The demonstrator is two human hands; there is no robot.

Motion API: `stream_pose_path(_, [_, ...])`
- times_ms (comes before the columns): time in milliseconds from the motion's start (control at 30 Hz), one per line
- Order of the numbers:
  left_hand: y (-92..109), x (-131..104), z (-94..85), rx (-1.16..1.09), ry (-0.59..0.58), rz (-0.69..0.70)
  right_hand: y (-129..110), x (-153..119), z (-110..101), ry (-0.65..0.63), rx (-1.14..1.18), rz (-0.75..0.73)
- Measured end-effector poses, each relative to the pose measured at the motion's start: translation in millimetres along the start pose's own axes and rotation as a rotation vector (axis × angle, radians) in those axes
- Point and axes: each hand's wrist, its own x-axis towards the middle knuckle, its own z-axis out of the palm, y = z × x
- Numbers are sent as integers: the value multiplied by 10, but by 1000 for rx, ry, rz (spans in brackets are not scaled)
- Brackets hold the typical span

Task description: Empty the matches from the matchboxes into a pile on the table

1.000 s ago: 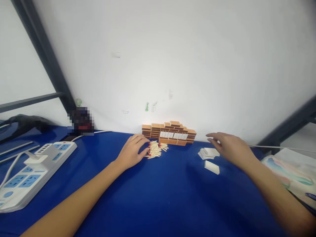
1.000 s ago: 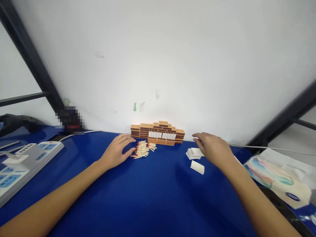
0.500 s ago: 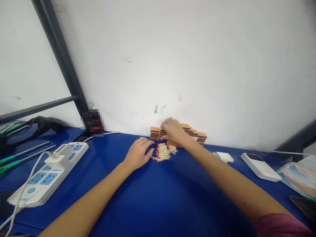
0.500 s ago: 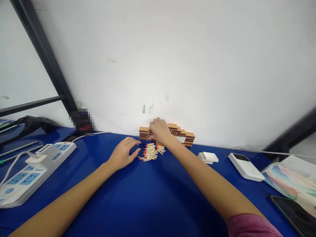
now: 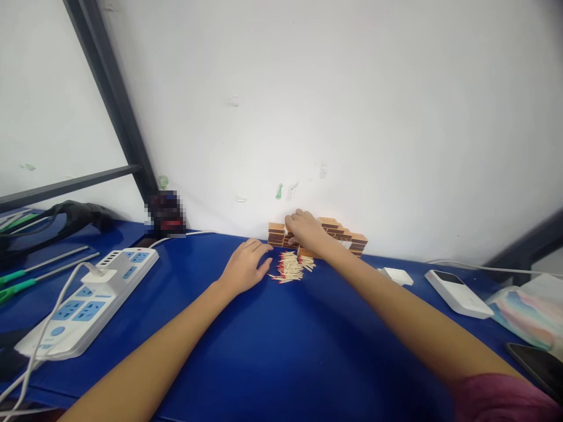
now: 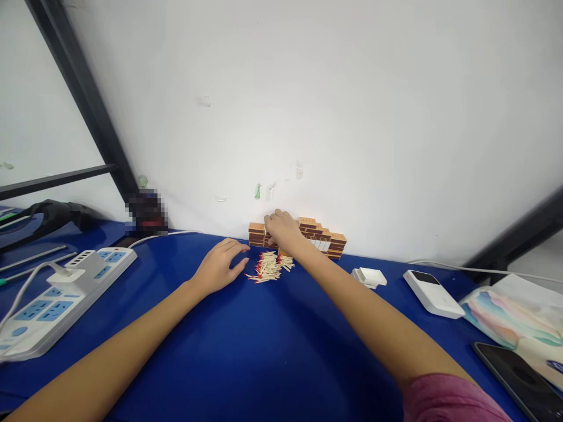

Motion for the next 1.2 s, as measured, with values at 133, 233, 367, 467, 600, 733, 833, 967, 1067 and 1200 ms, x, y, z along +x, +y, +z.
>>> stream_pose_path(133, [-3, 8, -13, 3, -5, 11, 49, 6, -153, -26, 19, -64])
stream_pose_path(233, [28, 19, -31, -16, 13, -2, 70, -177, -382, 45, 84, -71])
stream_pose_path(367, [215, 41, -64, -92, 34, 21, -65, -777, -575, -13, 286, -58])
stream_pose_path(467, [434, 50, -86, -179, 4, 50, -275, -1298, -518, -234, 475, -98])
stream_pose_path(600, [661, 32, -80, -255, -30, 94, -437, -1667, -350, -246, 705, 87])
stream_pose_path(733, [800, -5, -37, -233, -20, 101, -406, -1613, -247, -72, 967, 289])
stream_pose_path(833, [934, -42, 27, -152, 28, 69, -457, -1522, -204, 90, 1128, 500])
stream_pose_path(967, [1113, -95, 147, -243, 7, -20, -684, -1493, -230, 121, 1250, 588])
stream_pose_path(1067, [1135, -98, 197, -425, -16, -154, -813, -1518, -319, 59, 1498, 566])
stream_pose_path(1200, [1047, -52, 156, -542, 32, -208, -787, -1599, -369, 37, 1685, 643])
